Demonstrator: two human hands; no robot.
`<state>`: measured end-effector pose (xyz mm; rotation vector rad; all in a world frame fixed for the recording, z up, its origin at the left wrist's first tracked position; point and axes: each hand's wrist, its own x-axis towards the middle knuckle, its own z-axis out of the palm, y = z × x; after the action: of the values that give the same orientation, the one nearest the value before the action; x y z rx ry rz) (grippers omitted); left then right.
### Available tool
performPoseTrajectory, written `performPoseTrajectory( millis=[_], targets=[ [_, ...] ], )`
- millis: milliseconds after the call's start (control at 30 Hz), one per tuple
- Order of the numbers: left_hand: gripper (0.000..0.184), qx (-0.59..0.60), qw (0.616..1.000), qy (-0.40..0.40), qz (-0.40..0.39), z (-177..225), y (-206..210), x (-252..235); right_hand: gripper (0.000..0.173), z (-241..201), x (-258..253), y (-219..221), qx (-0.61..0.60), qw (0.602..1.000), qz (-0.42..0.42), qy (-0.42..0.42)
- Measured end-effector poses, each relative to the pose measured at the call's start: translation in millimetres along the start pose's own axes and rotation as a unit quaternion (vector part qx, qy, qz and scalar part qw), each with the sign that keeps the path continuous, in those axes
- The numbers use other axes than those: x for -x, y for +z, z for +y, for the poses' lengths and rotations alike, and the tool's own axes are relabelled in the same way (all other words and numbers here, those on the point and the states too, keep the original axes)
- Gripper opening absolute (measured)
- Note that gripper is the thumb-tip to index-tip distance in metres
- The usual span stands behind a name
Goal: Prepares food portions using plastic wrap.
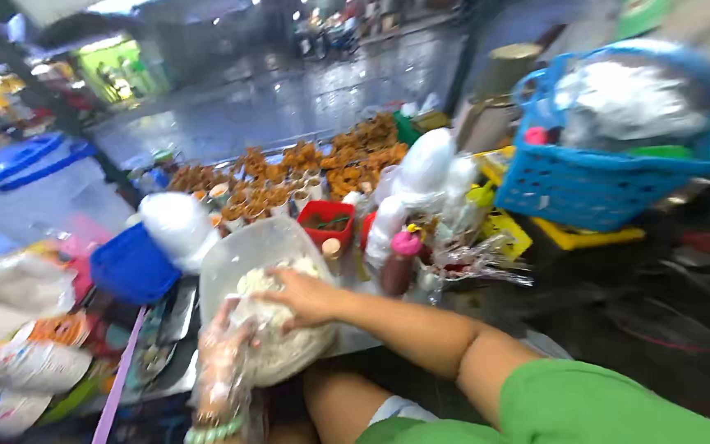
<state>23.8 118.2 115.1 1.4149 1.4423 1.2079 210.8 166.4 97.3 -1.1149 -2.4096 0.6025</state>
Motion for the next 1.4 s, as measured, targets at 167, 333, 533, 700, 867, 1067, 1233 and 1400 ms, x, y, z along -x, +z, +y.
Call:
performPoseTrajectory(
  millis=[167,333,533,700,867,1067,1233,1400],
  targets=[
    [0.042,-0.223,0.973,0.036,0.053,17.6,-12.6,10.2,0.023,-10.7,-5.7,-2.4,-0.014,0.999,0.008,-0.033],
    [0.039,-0.015,0.996,0.092,-0.006,20.7,-12.5,17.0,0.045,-38.3,-4.5,1.8,-0.106,0.991,0.058,-0.055],
    [0.095,0.052,0.953,0.289,-0.071,-4.1,-29.5,10.3,0.020,-57.3,-0.8,-7.3,-0.105,0.983,0.128,-0.083],
    [0.047,-0.048,0.994,0.096,-0.004,-22.6,10.9,41.4,0.016,-85.2,8.9,-30.4,-0.143,0.966,0.173,-0.129],
    [0.032,-0.070,0.992,0.052,0.090,-36.0,26.9,30.5,0.019,-71.5,19.5,-73.3,-0.354,0.877,0.305,-0.110],
    [0.032,-0.028,0.998,0.051,0.034,-39.8,30.2,45.3,0.051,-43.7,6.2,4.4,-0.226,0.970,0.077,-0.052],
    [0.007,-0.029,0.995,0.088,-0.036,-18.4,-3.9,35.3,0.015,-51.7,5.7,-17.4,-0.355,0.910,0.214,-0.014],
    [0.016,-0.010,0.970,0.188,0.152,21.5,-22.3,35.0,0.010,-65.9,28.3,3.9,-0.507,0.831,0.198,-0.113]
  ],
)
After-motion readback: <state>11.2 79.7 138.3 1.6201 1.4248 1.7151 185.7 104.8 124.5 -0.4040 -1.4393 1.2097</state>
